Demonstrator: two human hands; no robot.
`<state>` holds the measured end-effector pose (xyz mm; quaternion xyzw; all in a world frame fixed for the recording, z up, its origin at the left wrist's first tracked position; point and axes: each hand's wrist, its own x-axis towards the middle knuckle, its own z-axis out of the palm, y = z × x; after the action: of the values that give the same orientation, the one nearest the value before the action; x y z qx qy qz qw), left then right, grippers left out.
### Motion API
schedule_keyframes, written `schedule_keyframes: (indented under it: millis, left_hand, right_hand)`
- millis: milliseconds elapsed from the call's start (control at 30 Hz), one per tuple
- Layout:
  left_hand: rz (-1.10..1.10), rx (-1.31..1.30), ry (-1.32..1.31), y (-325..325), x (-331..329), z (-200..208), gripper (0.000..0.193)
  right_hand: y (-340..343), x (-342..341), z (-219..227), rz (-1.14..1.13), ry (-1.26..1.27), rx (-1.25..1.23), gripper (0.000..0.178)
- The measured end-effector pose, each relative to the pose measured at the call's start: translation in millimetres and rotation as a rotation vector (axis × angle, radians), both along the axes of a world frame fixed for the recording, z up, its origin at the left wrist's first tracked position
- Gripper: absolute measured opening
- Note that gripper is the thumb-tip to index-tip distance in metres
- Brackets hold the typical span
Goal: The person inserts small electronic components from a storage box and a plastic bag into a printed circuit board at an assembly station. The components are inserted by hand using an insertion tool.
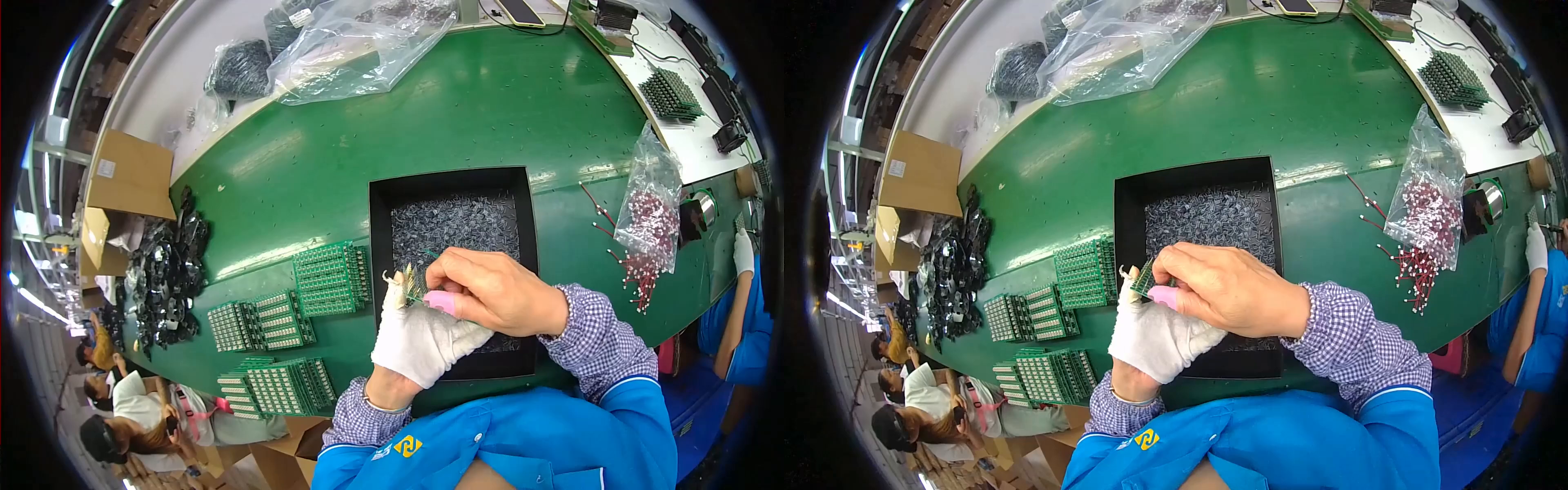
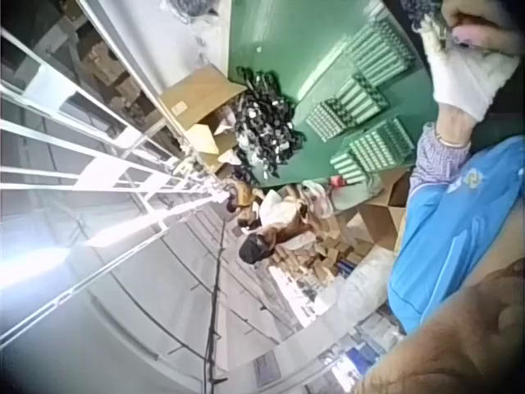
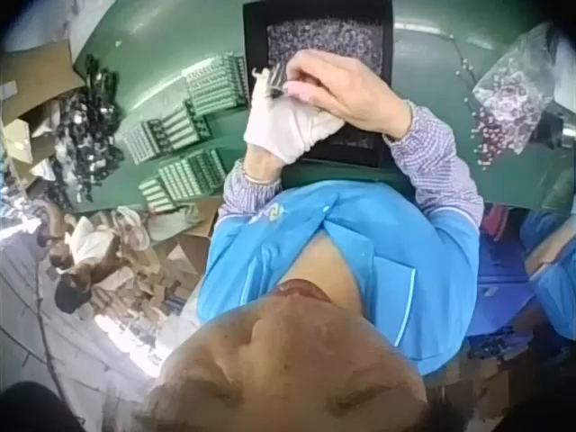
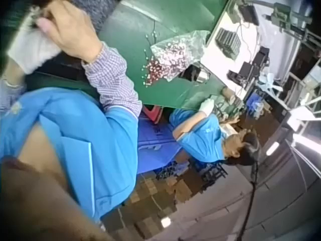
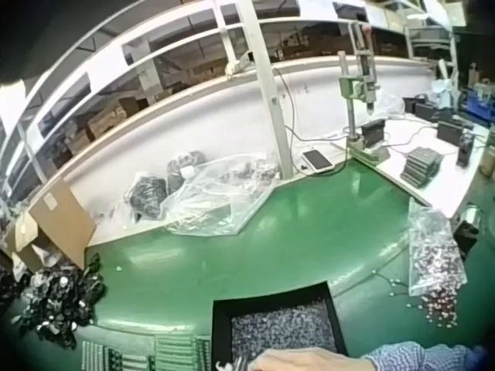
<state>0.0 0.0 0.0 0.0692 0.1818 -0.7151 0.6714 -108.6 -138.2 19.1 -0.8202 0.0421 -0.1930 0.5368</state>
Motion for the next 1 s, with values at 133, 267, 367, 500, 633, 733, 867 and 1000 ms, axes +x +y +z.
schedule_keyframes:
  millis: [133,267,367,500,633,733,867,1000]
  left_hand:
    - [-0.052,-0.075,-0.002,-1.4,-0.7,-3.5,0.075]
    - [-0.044,-0.092,-0.021,-1.0,0.5,-1.5,0.076]
    - [-0.048,-0.094,-0.032,-0.1,1.0,-2.7,0.077]
    - [-0.066,-0.086,-0.046,0.5,1.1,-4.2,0.079]
    - [0.092,-0.029,0.137,-4.2,-2.6,6.7,0.084]
    - [0.072,0.003,0.073,0.1,0.0,2.2,0.085]
    - [0.057,0.008,0.039,3.8,2.7,-2.1,0.085]
    - [0.072,-0.069,0.129,4.4,3.3,-2.6,0.085]
  right_hand:
    - [1.1,0.9,-7.3,-0.052,-0.059,-0.118,0.007]
    - [0.5,0.4,5.0,-0.033,-0.023,0.015,0.006]
    - [1.6,0.9,3.8,-0.036,-0.014,0.052,0.006]
    - [2.2,1.4,-0.1,-0.061,-0.026,0.032,0.005]
    - [-5.7,-1.5,8.9,0.025,0.052,0.141,0.004]
    - [-1.7,-0.5,2.2,-0.007,0.028,0.038,0.004]
    - [-1.2,0.7,-2.0,-0.029,-0.011,-0.026,0.004]
    - [-3.6,1.1,-2.1,0.004,-0.062,0.094,0.004]
